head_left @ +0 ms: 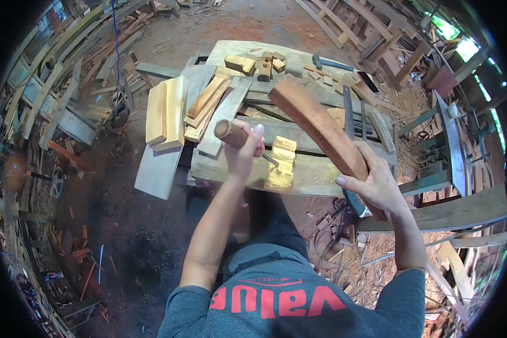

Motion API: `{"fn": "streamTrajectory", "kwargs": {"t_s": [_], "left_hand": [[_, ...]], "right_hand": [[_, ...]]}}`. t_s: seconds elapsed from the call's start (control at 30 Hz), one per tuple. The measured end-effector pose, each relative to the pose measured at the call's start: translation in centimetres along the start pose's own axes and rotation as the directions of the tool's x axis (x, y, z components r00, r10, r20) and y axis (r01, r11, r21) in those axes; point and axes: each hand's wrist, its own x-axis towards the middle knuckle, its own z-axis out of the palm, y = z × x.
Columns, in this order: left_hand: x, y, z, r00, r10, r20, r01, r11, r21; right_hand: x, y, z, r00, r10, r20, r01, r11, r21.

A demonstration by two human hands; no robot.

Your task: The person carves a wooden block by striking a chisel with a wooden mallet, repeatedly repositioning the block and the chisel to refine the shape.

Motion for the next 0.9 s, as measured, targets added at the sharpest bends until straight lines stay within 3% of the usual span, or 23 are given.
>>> {"fn": "streamTrajectory", "kwargs": {"t_s": [0.13,0.17,0.2,0.23,0.27,0.3,0.33,0.4,0.43,0.5,0.53,0.6,0.63,0.67,0.7,0.73,0.77,0.8,0.83,0.9], "left_hand": [[-0.7,-1.8,1.1,0.996,-0.071,0.059,0.045,0.930,0.364],[-0.9,-1.8,2.7,0.975,-0.217,0.054,0.214,0.975,0.050],[-0.1,-2.5,1.8,0.919,-0.178,0.352,0.313,0.871,-0.378],[-0.6,-2.1,3.5,0.980,-0.001,0.198,-0.035,0.984,0.175],[-0.5,-0.6,4.6,0.936,0.243,0.255,-0.334,0.842,0.424],[-0.5,-0.7,5.0,0.919,0.284,0.273,-0.380,0.818,0.431],[-0.7,-1.4,5.2,0.939,0.249,0.239,-0.323,0.878,0.353],[-0.9,-2.3,6.0,0.950,0.247,0.190,-0.284,0.937,0.205],[-0.7,-2.1,6.1,0.949,0.255,0.188,-0.290,0.937,0.196],[-0.8,-1.4,5.3,0.918,0.262,0.297,-0.376,0.812,0.446],[-0.7,-1.5,5.1,0.933,0.186,0.307,-0.315,0.835,0.452],[-0.6,-1.7,5.2,0.932,0.218,0.288,-0.325,0.856,0.402],[-0.7,-1.8,5.3,0.932,0.243,0.270,-0.330,0.877,0.350],[-0.7,-2.3,5.0,0.891,0.346,0.294,-0.430,0.848,0.308],[-0.7,-2.8,4.7,0.889,0.347,0.298,-0.434,0.846,0.310],[-0.5,-2.7,4.7,0.922,0.264,0.284,-0.355,0.870,0.341],[-0.6,-1.7,4.9,0.949,0.173,0.264,-0.265,0.890,0.372],[-0.7,-0.8,5.4,0.922,0.268,0.278,-0.358,0.865,0.351],[-0.7,-0.9,5.2,0.923,0.266,0.280,-0.356,0.867,0.349],[-0.6,-1.5,5.0,0.933,0.248,0.259,-0.341,0.838,0.427]], "right_hand": [[0.7,-2.8,-1.6,0.956,-0.225,-0.188,0.220,0.974,-0.050],[0.3,-4.5,-2.2,0.956,-0.176,-0.237,0.179,0.984,-0.009],[-0.1,-5.0,-2.4,0.926,-0.214,-0.310,0.238,0.970,0.041],[-0.3,-4.9,-2.1,0.930,-0.168,-0.327,0.243,0.948,0.205],[-0.1,-5.0,-1.7,0.956,-0.146,-0.253,0.200,0.959,0.202],[0.0,-5.0,-1.7,0.978,-0.108,-0.179,0.141,0.973,0.184],[0.4,-5.1,-2.5,0.978,-0.115,-0.176,0.146,0.974,0.175],[1.1,-5.7,-5.0,0.981,-0.060,0.183,0.101,0.970,-0.223],[0.9,-6.5,-5.7,0.981,-0.175,0.082,0.192,0.918,-0.347],[0.4,-9.0,-6.4,0.954,-0.295,-0.062,0.273,0.933,-0.235],[0.3,-8.9,-5.8,0.952,-0.298,-0.062,0.277,0.932,-0.235],[0.0,-8.1,-4.5,0.936,-0.283,-0.208,0.281,0.959,-0.037],[0.6,-7.7,-5.0,0.966,-0.254,0.045,0.258,0.949,-0.180],[1.3,-6.7,-5.1,0.973,-0.154,0.171,0.193,0.950,-0.245],[1.8,-6.1,-5.0,0.958,-0.041,0.282,0.133,0.940,-0.315],[2.0,-7.0,-5.4,0.959,-0.046,0.278,0.137,0.939,-0.317],[1.9,-8.3,-5.9,0.973,-0.156,0.173,0.201,0.937,-0.287],[1.6,-9.2,-6.0,0.965,-0.257,0.059,0.263,0.928,-0.262],[1.3,-9.7,-5.4,0.966,-0.253,0.059,0.260,0.929,-0.263],[0.5,-10.2,-4.5,0.974,-0.196,-0.109,0.193,0.980,-0.039]]}}
